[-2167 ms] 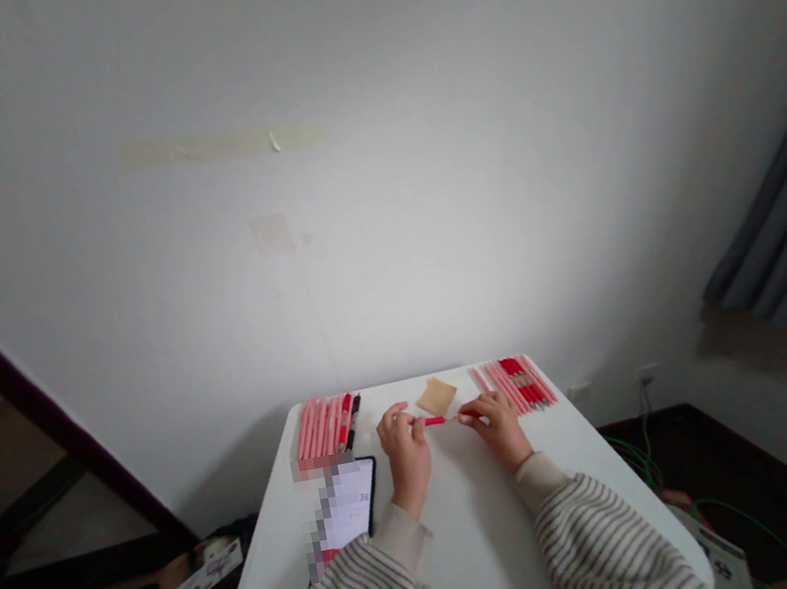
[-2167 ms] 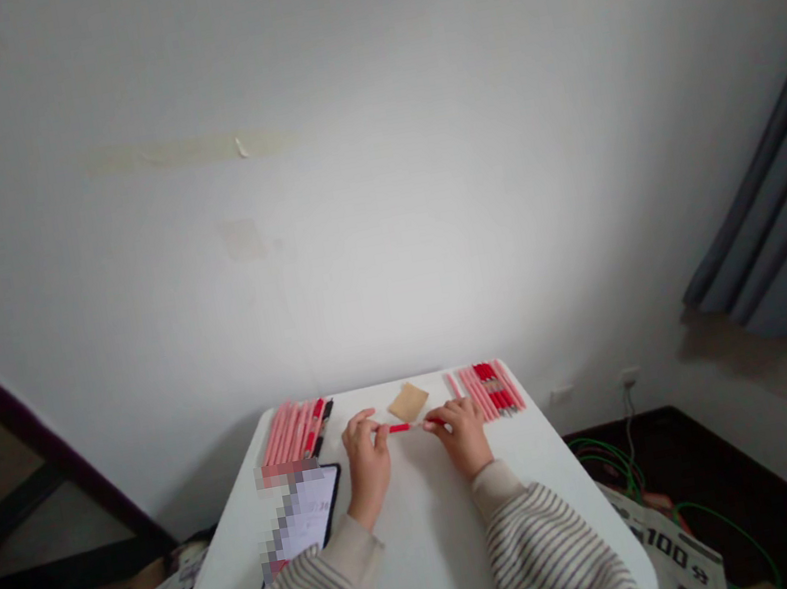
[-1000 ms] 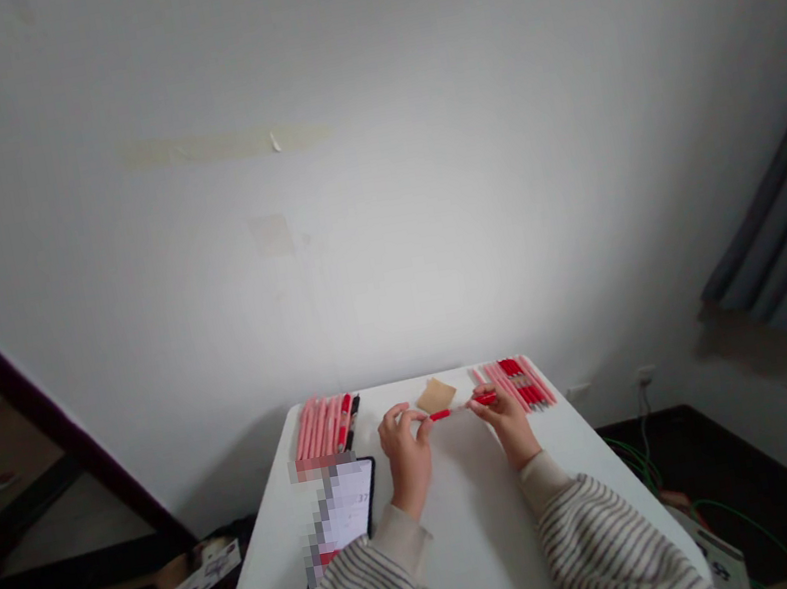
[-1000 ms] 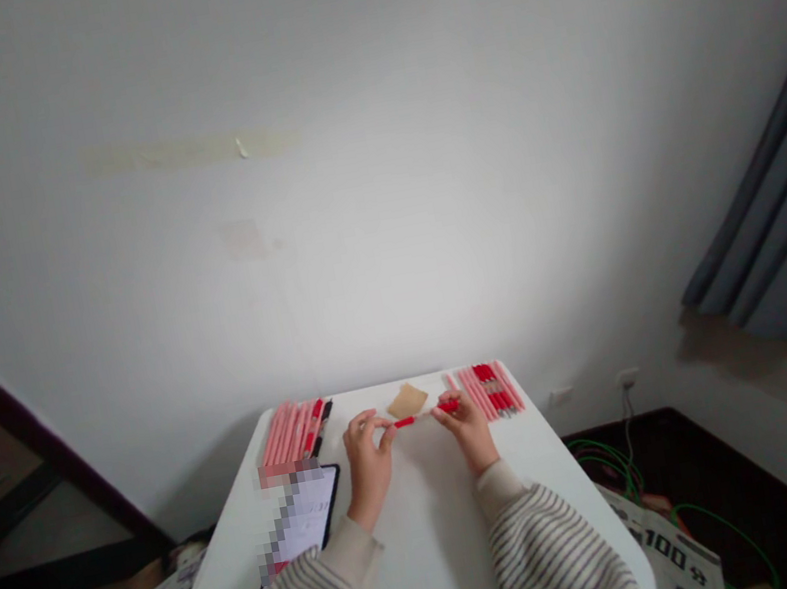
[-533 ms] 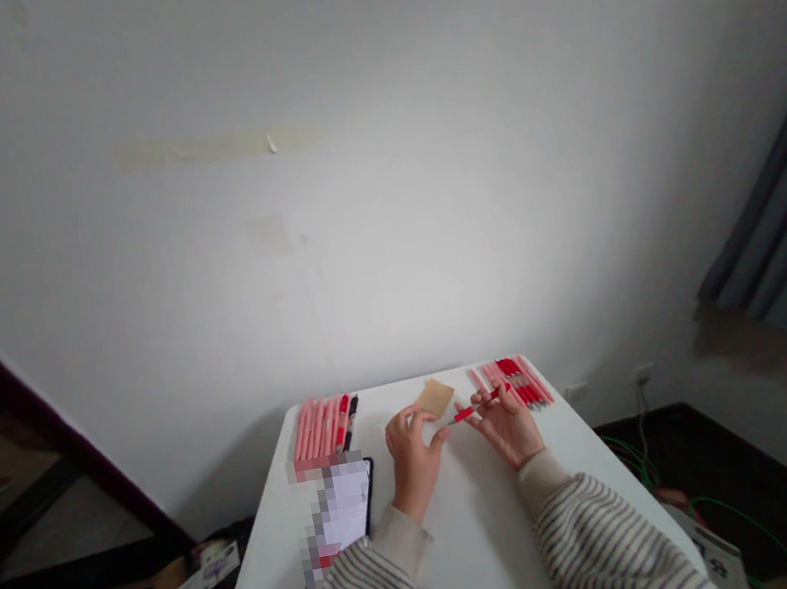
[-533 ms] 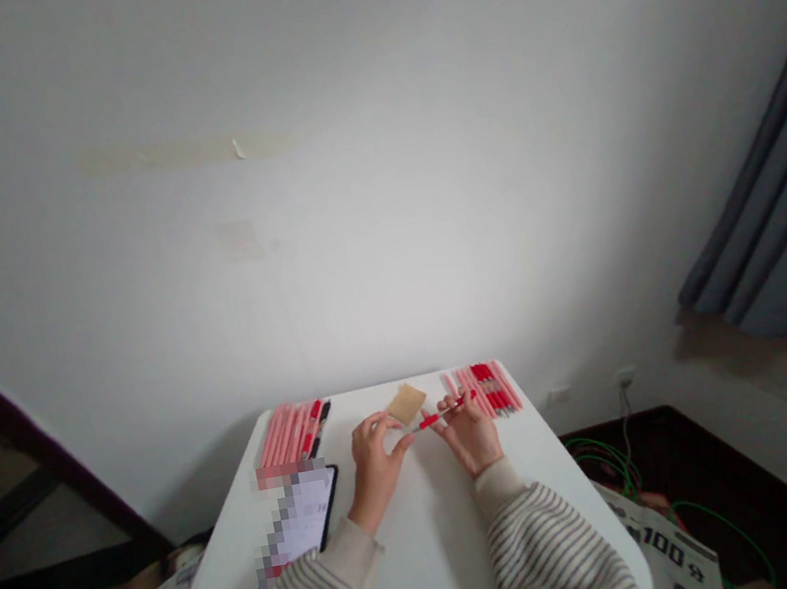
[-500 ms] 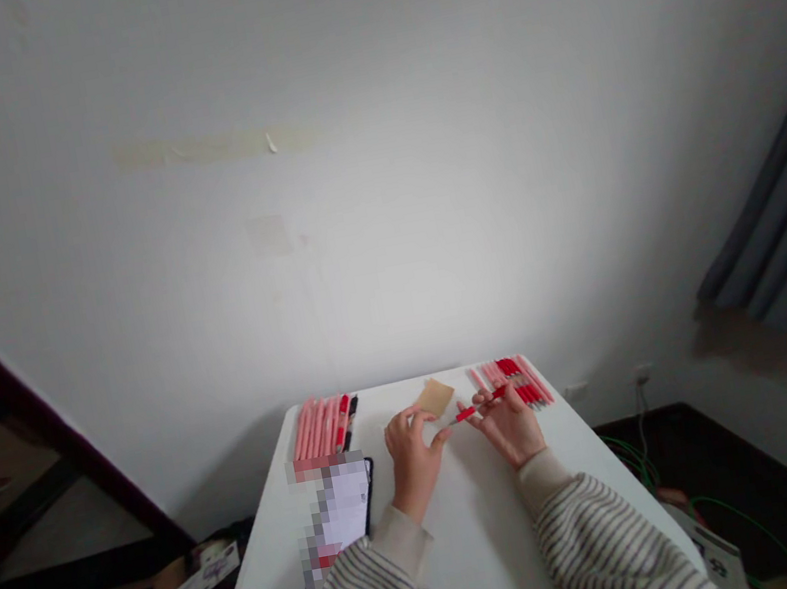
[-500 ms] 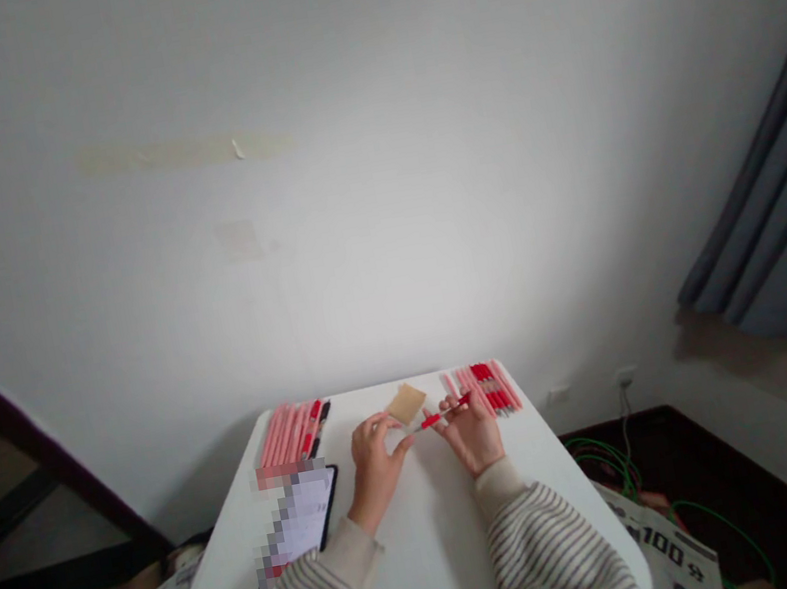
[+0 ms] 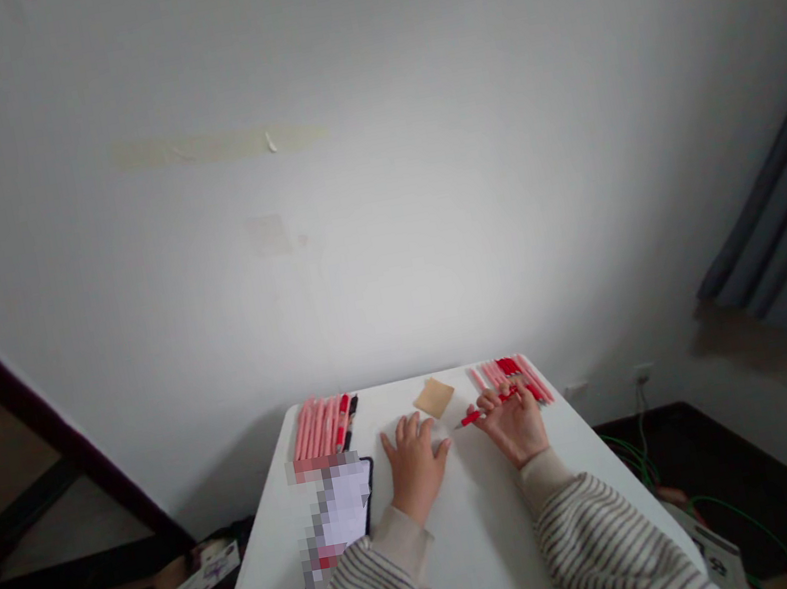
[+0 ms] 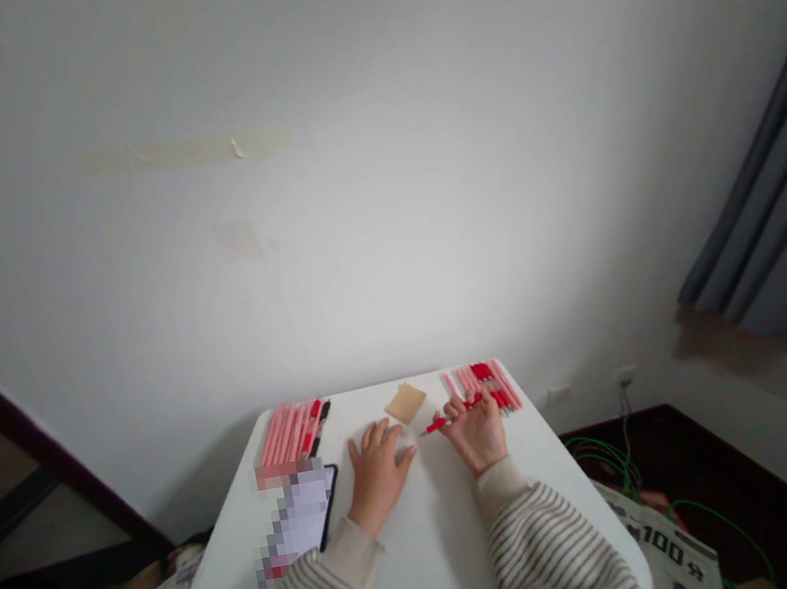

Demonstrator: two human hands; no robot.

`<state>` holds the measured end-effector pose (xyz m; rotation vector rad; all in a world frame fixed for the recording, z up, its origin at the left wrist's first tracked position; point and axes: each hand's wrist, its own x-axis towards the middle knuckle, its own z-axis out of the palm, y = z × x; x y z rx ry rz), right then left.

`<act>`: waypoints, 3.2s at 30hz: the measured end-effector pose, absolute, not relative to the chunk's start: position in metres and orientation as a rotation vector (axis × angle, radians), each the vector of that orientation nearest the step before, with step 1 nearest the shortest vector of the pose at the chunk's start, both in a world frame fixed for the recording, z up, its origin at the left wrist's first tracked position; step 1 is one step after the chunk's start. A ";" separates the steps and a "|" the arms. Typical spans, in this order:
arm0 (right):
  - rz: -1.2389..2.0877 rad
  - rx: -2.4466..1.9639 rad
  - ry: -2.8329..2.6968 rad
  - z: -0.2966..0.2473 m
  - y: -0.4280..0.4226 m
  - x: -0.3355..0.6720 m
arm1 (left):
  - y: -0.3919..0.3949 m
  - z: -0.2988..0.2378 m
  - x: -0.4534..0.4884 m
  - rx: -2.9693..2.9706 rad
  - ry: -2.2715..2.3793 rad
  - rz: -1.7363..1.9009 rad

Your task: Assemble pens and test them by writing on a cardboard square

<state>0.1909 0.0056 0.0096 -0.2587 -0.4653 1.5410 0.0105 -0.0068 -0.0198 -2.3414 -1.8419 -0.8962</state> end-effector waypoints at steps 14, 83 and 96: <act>1.583 -0.265 -0.431 0.011 0.004 0.190 | -0.008 -0.018 0.011 -2.366 -1.861 -0.855; 0.864 -0.939 -1.040 -0.013 0.026 0.190 | -0.004 -0.002 0.007 -2.338 -1.985 -0.773; 0.720 -1.033 -1.208 -0.010 0.021 0.190 | -0.002 -0.007 0.007 -2.219 -2.066 -0.974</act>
